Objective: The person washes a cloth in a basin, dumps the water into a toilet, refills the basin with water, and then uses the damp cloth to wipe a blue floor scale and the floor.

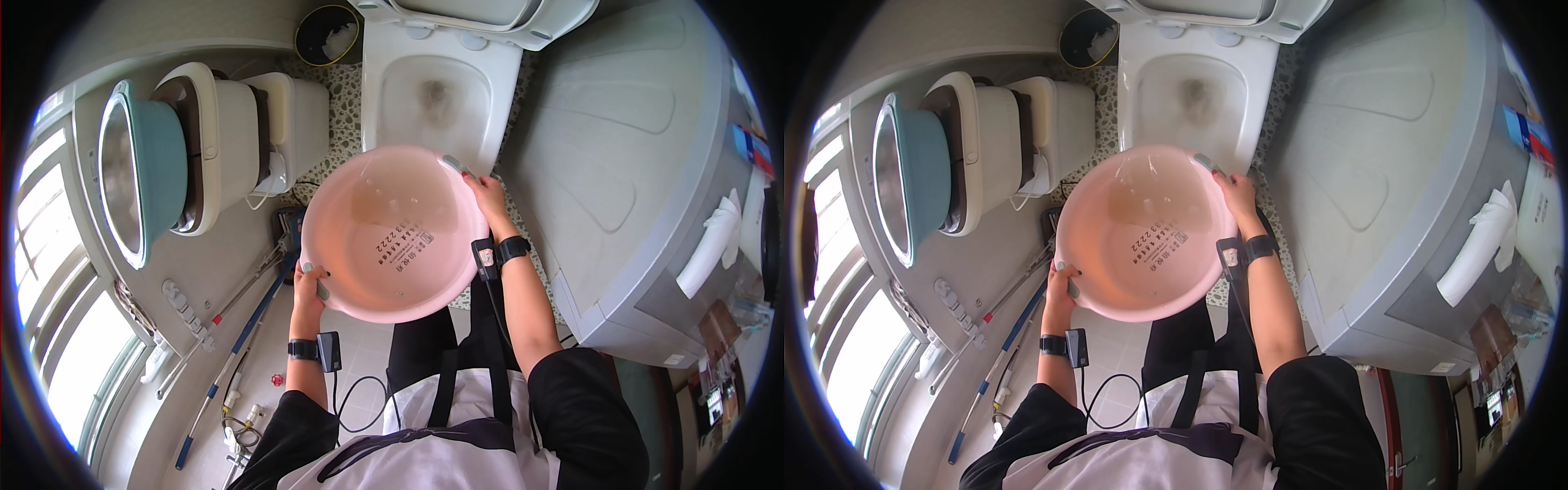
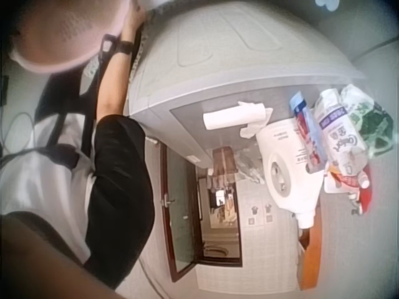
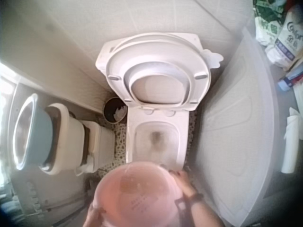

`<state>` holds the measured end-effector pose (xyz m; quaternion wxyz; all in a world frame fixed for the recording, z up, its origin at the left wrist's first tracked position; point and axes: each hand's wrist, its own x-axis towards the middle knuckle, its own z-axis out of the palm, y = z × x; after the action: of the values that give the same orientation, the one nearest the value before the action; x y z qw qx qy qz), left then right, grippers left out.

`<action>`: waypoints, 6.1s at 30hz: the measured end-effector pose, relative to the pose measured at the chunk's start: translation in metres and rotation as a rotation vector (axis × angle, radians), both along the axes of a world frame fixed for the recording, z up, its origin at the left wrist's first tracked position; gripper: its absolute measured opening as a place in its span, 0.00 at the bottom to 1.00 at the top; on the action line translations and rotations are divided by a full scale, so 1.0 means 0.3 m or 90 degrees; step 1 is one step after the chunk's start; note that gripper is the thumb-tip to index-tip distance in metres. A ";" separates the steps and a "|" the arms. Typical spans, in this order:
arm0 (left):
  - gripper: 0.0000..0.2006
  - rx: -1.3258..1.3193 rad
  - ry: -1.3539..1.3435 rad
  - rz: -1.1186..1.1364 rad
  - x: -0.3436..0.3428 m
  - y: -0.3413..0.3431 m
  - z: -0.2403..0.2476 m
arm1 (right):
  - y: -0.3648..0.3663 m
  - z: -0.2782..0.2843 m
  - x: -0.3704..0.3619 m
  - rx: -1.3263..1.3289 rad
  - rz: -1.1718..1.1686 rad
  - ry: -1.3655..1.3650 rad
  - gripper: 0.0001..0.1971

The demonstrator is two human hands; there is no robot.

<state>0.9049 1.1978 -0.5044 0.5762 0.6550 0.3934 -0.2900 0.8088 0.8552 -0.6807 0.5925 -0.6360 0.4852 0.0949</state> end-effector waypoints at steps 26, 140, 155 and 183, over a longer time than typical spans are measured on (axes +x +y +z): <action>0.23 0.051 0.012 0.003 0.064 0.033 0.015 | 0.029 -0.030 0.094 0.129 0.005 0.036 0.24; 0.15 0.172 -0.588 -0.077 0.006 -0.507 0.310 | 0.088 0.237 -0.187 -0.123 0.044 -0.054 0.11; 0.10 -0.198 0.056 -0.018 0.069 0.117 0.598 | 0.182 0.945 -0.562 -0.334 0.194 0.012 0.15; 0.22 -0.351 0.288 -0.867 -1.287 -0.907 0.957 | 0.701 1.507 -2.225 -0.480 -0.714 0.248 0.12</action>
<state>0.5189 0.9256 -0.2172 0.3184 0.5100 -0.0749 -0.7956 0.1413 1.0654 -0.2286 0.1933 -0.4233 0.8372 -0.2874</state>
